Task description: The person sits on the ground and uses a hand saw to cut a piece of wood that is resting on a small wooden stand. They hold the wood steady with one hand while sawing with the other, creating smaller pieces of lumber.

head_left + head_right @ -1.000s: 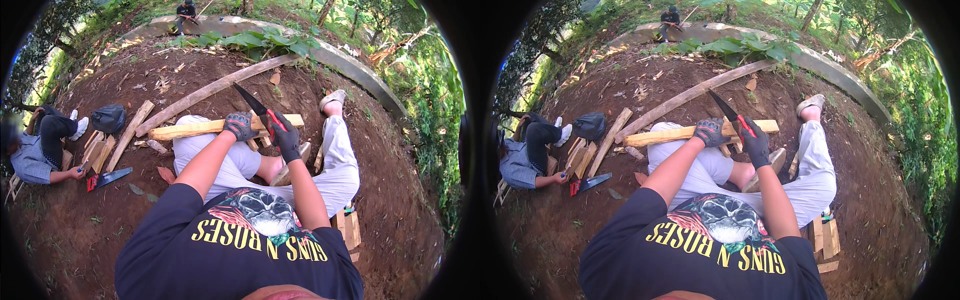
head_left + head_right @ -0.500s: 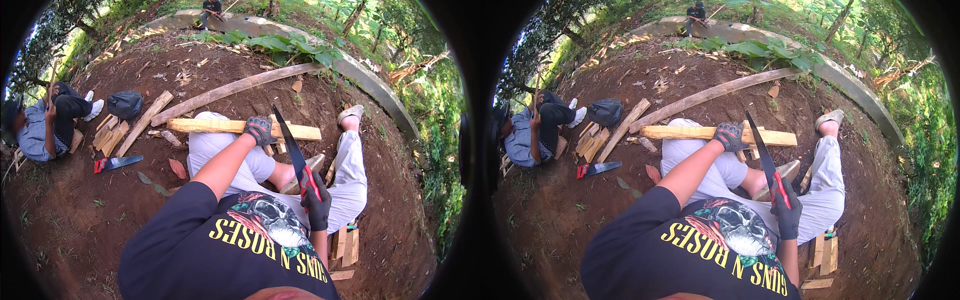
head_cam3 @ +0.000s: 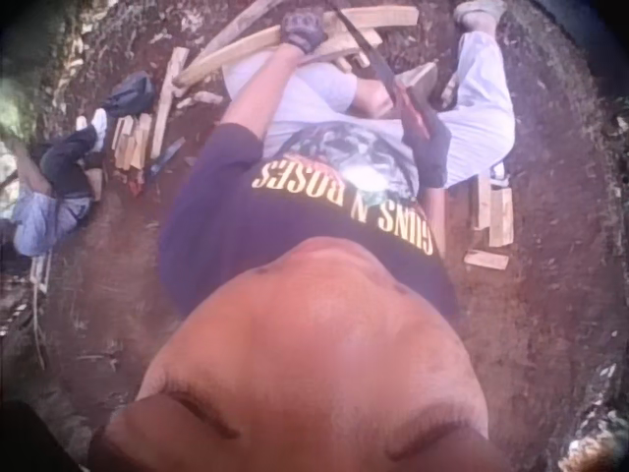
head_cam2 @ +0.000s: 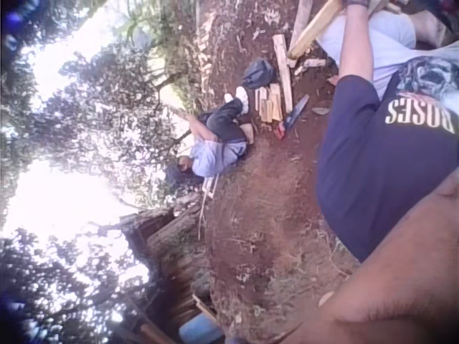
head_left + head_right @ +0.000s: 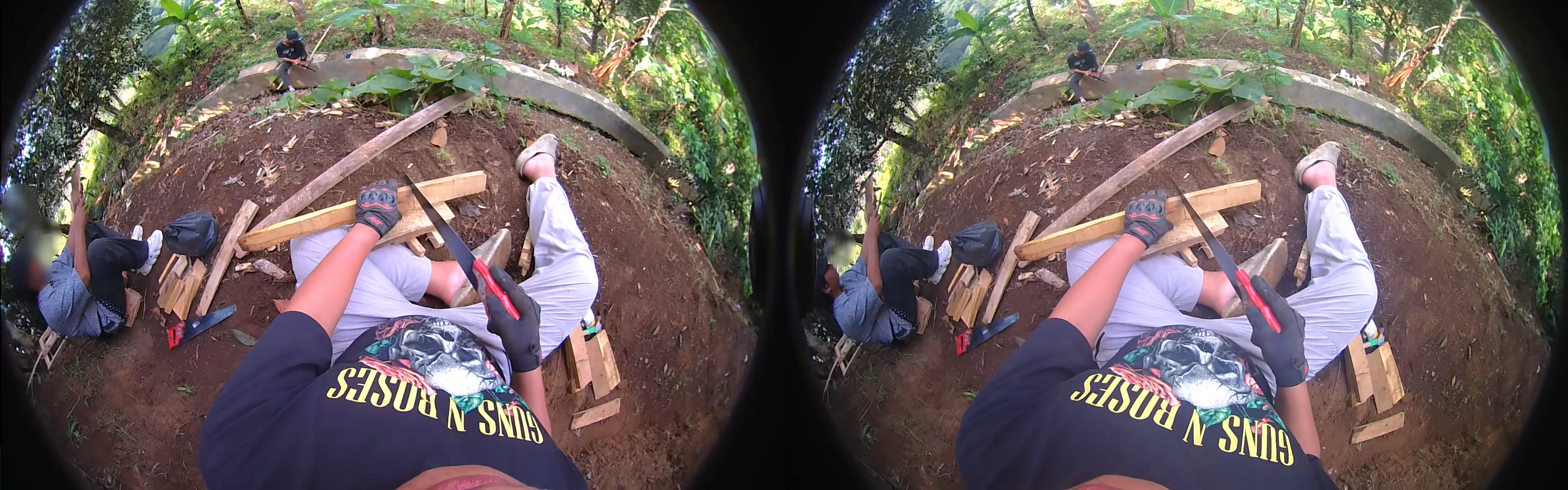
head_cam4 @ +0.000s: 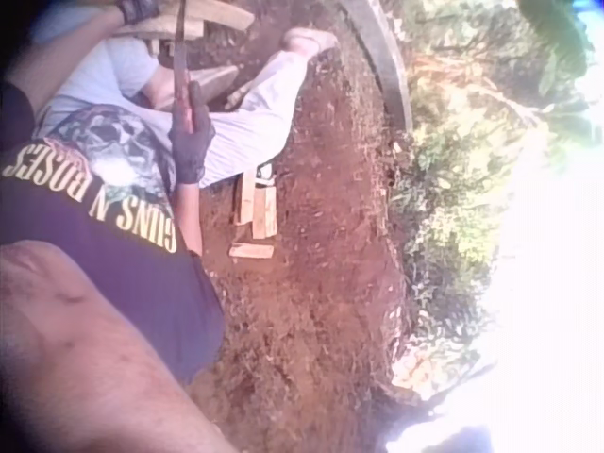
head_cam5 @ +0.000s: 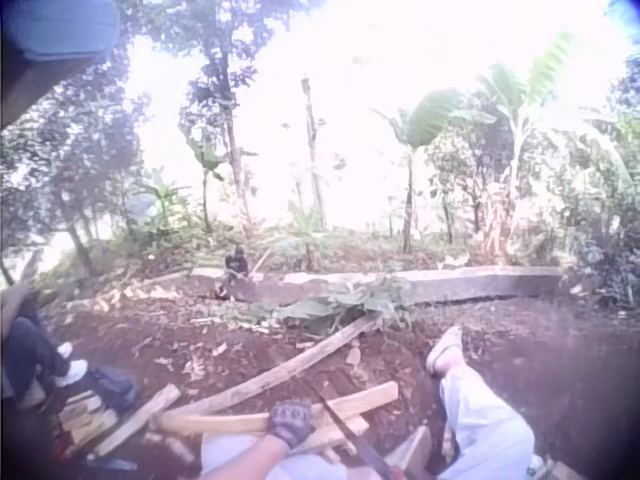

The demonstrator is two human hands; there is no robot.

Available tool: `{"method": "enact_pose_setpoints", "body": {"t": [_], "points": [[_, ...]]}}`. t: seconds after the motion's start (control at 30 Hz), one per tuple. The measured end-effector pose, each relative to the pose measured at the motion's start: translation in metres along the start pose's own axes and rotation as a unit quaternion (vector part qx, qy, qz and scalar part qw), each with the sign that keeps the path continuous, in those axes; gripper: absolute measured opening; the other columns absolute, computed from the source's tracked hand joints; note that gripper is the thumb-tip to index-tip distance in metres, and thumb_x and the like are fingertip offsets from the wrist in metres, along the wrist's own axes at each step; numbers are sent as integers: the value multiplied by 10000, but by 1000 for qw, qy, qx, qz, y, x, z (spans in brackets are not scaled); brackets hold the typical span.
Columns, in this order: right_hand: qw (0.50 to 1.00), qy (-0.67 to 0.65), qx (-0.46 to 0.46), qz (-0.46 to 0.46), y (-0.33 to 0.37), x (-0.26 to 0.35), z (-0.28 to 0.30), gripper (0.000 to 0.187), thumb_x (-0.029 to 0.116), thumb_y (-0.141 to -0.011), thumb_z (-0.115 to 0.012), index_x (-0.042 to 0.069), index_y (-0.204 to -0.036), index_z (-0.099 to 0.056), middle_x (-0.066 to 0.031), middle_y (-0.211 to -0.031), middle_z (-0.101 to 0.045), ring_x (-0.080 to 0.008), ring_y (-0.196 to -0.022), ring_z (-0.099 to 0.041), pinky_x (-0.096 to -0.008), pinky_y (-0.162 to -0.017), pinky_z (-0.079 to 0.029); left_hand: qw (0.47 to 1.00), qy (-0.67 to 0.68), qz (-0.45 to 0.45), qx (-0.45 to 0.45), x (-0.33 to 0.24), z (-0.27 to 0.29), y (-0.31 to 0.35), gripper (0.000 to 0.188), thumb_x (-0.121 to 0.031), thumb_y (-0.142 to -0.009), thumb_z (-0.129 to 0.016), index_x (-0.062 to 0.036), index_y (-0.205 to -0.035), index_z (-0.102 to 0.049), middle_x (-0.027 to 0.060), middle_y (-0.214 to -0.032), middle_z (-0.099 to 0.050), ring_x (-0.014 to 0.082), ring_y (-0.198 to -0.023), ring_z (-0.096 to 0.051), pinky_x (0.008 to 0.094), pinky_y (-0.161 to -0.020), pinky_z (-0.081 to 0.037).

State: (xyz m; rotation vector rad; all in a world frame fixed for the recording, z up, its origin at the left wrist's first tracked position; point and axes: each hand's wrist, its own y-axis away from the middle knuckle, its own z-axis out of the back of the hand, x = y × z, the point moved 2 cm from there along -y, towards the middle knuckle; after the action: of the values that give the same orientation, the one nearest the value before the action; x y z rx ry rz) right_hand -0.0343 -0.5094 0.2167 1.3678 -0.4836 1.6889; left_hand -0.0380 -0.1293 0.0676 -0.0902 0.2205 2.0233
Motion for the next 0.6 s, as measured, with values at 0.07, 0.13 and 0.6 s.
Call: {"method": "enact_pose_setpoints", "body": {"t": [0.07,0.13,0.6], "points": [[997,-48,18,-51,1,6,7,485,135,-959,-746,50,-1432,-681,-65,-937,-753,-75,-612,-602,-280,-573,-500,999,4,5,50,3,3,-1,700,-413,-734,-910,-83,-1301,-666,166,-1289,-723,341,-1206,-697,478,-1024,-559],[995,-71,21,-64,0,9,8,489,133,-957,-752,45,-1433,-681,-40,-891,-727,-56,-591,-563,-266,-548,-473,999,7,2,37,3,-1,1,582,-333,-731,-860,-130,-1244,-674,150,-1239,-737,330,-1187,-705,490,-983,-561],[997,42,40,-58,-3,34,24,538,135,-931,-736,75,-1460,-660,-156,-1131,-789,-172,-829,-740,-358,-748,-580,990,10,36,136,-5,-22,-9,532,-279,-863,-633,-104,-1364,-680,191,-1397,-690,362,-1303,-663,504,-1073,-544]]}}
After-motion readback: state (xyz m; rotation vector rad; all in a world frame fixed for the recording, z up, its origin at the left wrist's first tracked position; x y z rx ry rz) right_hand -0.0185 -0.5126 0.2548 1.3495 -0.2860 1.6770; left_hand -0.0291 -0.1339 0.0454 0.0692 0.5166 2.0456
